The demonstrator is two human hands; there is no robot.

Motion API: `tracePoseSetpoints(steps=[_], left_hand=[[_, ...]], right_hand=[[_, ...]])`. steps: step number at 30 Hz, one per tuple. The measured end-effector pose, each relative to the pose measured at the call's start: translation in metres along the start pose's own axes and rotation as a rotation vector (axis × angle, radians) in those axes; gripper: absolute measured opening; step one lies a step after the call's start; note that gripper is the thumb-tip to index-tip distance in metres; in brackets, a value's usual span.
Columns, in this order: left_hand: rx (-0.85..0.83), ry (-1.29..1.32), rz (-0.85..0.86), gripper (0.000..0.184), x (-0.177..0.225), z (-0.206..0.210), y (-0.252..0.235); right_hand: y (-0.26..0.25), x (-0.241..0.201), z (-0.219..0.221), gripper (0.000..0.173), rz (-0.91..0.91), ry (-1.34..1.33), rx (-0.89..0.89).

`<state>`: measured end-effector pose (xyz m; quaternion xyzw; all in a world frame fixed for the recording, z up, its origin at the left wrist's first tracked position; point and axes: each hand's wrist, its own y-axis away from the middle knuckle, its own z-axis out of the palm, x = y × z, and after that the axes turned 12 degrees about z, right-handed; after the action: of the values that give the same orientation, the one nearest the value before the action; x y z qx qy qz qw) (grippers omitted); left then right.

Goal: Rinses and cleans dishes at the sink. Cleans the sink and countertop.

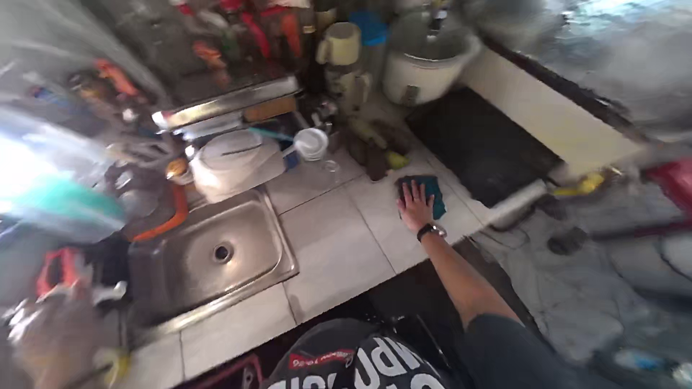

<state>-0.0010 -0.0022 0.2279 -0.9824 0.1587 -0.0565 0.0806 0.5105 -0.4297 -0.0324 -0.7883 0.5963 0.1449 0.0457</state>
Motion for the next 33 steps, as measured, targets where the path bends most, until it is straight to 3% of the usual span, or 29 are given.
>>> tracePoseSetpoints(steps=[2, 5, 9, 12, 14, 16, 19, 22, 25, 28, 33], left_hand=[[0.047, -0.017, 0.046, 0.064, -0.017, 0.008, -0.004], [-0.008, -0.066, -0.118, 0.059, 0.007, 0.002, -0.005], [0.060, 0.059, -0.202, 0.059, 0.022, -0.002, -0.001], [0.019, 0.119, -0.271, 0.059, 0.031, -0.016, -0.004], [-0.037, 0.123, -0.356, 0.056, 0.038, -0.027, -0.013], [-0.050, 0.171, -0.421, 0.055, 0.036, -0.028, -0.017], [-0.043, 0.254, -0.478, 0.060, 0.032, -0.028, -0.018], [-0.050, 0.289, -0.480, 0.064, 0.030, -0.029, -0.018], [-0.073, 0.298, -0.432, 0.060, 0.025, -0.028, -0.015], [-0.088, 0.298, -0.380, 0.060, 0.020, -0.029, -0.014], [-0.082, 0.346, -0.300, 0.060, 0.012, -0.031, -0.012]], right_hand=[[0.021, -0.041, 0.029, 0.063, -0.258, 0.066, 0.008], [0.078, -0.097, 0.063, 0.059, -0.657, 0.103, -0.058], [0.143, -0.167, 0.088, 0.048, -1.134, -0.080, -0.352], [0.175, -0.226, 0.108, 0.052, -1.342, -0.244, -0.525], [0.199, -0.280, 0.110, 0.047, -1.326, -0.263, -0.671], [0.227, -0.340, 0.100, 0.042, -1.180, -0.266, -0.781], [0.266, -0.423, 0.082, 0.040, -0.869, -0.317, -0.838], [0.289, -0.485, 0.064, 0.032, -0.721, -0.360, -0.858], [0.305, -0.519, 0.051, 0.027, -0.708, -0.343, -0.800], [0.304, -0.548, 0.044, 0.033, -0.676, -0.292, -0.838], [0.314, -0.558, 0.033, 0.036, -0.672, -0.278, -0.833]])
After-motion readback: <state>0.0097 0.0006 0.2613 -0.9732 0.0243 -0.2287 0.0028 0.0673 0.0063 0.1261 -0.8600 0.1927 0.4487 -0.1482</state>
